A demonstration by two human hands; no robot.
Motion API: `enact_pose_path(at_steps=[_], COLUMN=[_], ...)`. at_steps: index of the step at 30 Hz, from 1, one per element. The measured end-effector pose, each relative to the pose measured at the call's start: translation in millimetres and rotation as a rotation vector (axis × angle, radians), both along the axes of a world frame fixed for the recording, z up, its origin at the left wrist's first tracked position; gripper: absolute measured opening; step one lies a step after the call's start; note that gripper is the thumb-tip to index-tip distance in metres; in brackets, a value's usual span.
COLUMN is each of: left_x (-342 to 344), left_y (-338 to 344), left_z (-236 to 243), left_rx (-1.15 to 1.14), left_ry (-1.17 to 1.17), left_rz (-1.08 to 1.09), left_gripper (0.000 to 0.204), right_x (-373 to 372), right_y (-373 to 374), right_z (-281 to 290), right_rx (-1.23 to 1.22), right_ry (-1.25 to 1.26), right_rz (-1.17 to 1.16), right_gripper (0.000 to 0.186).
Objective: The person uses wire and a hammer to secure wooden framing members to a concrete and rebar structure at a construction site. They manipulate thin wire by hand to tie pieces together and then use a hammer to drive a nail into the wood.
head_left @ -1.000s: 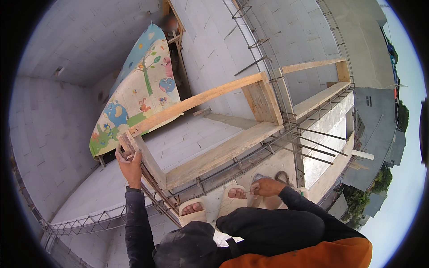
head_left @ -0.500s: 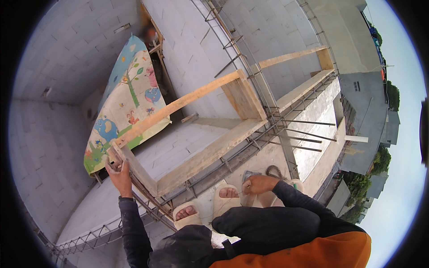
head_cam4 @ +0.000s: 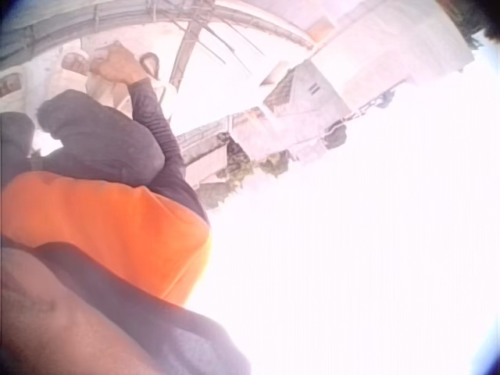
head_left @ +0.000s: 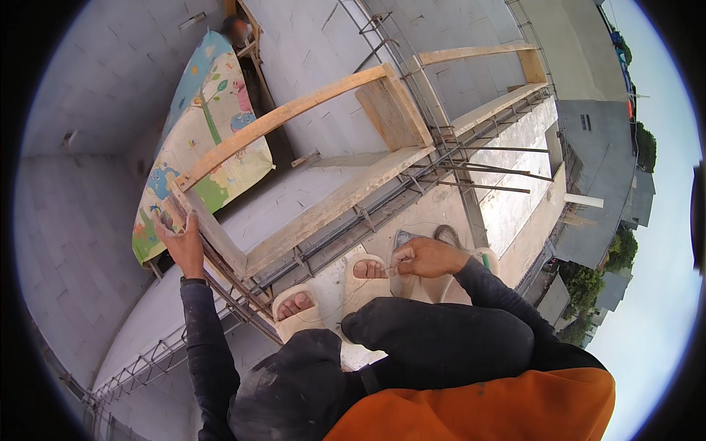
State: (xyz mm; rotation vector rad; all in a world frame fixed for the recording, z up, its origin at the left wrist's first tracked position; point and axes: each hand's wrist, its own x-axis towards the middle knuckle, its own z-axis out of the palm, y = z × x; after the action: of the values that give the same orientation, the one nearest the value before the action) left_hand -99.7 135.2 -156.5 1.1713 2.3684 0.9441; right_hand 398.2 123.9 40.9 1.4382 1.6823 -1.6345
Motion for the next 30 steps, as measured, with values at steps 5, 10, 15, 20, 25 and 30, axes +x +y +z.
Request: enact_pose_path(at_steps=[5, 10, 15, 20, 25, 30], left_x=[33.7, 20.5, 14.5, -13.4, -15.9, -23.9], left_y=[-3.5, -4.7, -21.3, -37.1, -32.3, -25.6], left_z=[36.9, 38.4, 33.2, 0.5, 0.3, 7.8], left_rx=[0.079, 0.086, 0.02, 0.028, -0.089, -0.216], left_ry=[0.323, 0.308, 0.343, -0.03, -0.888, -0.992], left_rz=[-0.205, -0.232, -0.225, -0.089, 0.065, 0.085], left_gripper=[0.096, 0.098, 0.097, 0.091, 0.082, 0.069], right_x=[-12.2, -35.6, -37.7, -39.6, -19.0, -13.3], right_y=[2.7, 18.0, 8.2, 4.9, -14.2, -28.7], right_z=[0.0, 15.7, 16.4, 11.4, -14.2, -22.9], right_rx=[0.051, 0.009, -0.04, -0.078, 0.143, 0.16], right_ry=[0.037, 0.083, 0.083, 0.051, -0.015, -0.065], right_rz=[0.113, 0.05, -0.137, -0.114, 0.113, 0.097], right_gripper=[0.023, 0.021, 0.024, 0.025, 0.026, 0.026])
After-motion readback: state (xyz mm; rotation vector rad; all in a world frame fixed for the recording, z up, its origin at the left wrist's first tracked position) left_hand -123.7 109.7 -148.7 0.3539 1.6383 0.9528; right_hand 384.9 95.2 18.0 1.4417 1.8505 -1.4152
